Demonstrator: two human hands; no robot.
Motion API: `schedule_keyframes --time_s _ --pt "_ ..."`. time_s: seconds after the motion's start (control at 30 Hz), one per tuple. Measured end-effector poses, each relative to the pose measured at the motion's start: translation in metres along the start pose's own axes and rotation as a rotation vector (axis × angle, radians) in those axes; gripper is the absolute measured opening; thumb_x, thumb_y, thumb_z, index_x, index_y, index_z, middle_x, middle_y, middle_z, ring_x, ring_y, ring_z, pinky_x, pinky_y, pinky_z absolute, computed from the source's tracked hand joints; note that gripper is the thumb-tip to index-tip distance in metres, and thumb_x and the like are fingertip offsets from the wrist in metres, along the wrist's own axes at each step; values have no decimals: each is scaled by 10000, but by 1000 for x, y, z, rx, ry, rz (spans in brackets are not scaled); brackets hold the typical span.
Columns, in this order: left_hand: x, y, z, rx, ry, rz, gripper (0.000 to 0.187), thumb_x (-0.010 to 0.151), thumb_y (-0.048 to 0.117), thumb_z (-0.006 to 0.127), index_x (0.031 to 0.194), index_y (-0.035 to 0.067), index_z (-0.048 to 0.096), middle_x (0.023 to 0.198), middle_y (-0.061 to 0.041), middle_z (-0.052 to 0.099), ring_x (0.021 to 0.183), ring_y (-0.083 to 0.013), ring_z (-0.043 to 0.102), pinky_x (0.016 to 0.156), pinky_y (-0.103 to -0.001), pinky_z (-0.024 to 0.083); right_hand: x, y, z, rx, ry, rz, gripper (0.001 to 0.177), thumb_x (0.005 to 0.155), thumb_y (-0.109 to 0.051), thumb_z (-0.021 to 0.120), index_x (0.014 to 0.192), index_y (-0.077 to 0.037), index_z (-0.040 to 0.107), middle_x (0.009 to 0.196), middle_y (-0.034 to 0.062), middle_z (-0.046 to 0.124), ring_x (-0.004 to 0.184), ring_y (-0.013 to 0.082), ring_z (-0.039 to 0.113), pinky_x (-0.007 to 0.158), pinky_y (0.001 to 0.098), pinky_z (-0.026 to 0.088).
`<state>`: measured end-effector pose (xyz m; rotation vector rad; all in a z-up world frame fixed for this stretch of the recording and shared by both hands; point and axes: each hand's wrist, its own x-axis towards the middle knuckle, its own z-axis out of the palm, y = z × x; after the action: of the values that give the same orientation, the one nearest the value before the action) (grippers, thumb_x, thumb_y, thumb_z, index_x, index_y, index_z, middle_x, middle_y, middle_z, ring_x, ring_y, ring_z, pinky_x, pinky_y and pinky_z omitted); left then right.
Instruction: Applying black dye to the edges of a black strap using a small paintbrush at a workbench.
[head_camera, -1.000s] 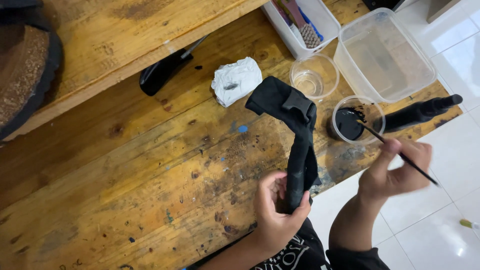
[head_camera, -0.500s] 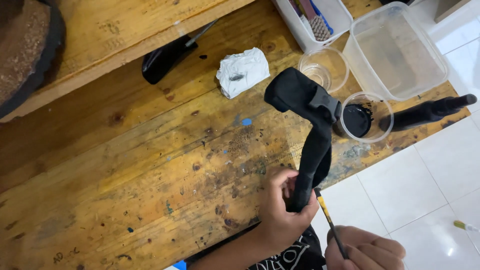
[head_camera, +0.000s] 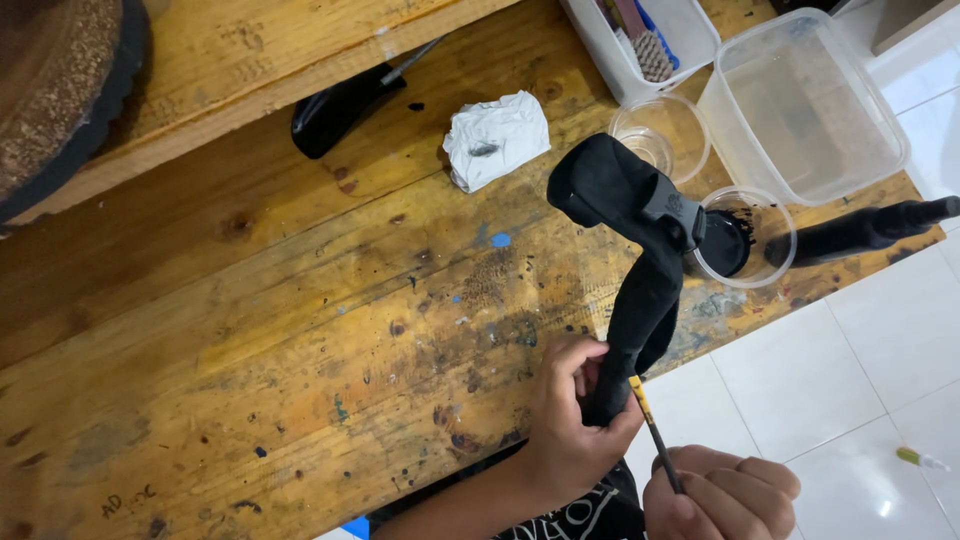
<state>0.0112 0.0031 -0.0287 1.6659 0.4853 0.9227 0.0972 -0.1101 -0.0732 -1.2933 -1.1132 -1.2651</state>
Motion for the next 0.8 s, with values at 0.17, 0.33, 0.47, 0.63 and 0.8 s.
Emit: schedule_keyframes --time_s 0.17,0.33,0.47,0.63,0.8 --pt "3 3 -2 17 -13 11 442 907 27 716 1270 11 465 1100 -156 522 852 -215 544 703 -314 501 25 -4 -4 -57 -346 1 347 813 187 544 714 -134 459 616 -46 414 440 117 279 490 350 162" --pt "0 0 0 -22 -2 -12 443 868 -16 678 1266 -10 482 1122 -167 528 917 -247 548 752 -324 493 -3 -1 -1 -21 16 34 204 918 -19 515 850 -198 584 543 -93 427 450 107 270 559 355 190" --pt "-1 0 1 6 17 21 434 905 17 711 1270 -17 479 1148 -191 561 921 -260 608 755 -333 545 6 1 -7 6 -117 -32 328 878 114 572 1032 -175 600 621 -78 469 434 103 302 508 361 152" --pt "-6 -4 1 5 -4 -17 471 871 10 687 1295 -23 484 1174 -193 547 996 -275 604 810 -331 551 2 2 -14 -29 -180 -57 259 897 86 576 1004 -148 602 649 -73 503 462 105 339 507 346 193" --pt "0 1 1 25 14 37 435 907 20 701 1278 -15 477 1150 -193 556 956 -275 611 766 -329 556 14 1 6 8 -104 -66 177 959 25 538 988 -138 598 653 -48 473 509 132 336 522 353 200"
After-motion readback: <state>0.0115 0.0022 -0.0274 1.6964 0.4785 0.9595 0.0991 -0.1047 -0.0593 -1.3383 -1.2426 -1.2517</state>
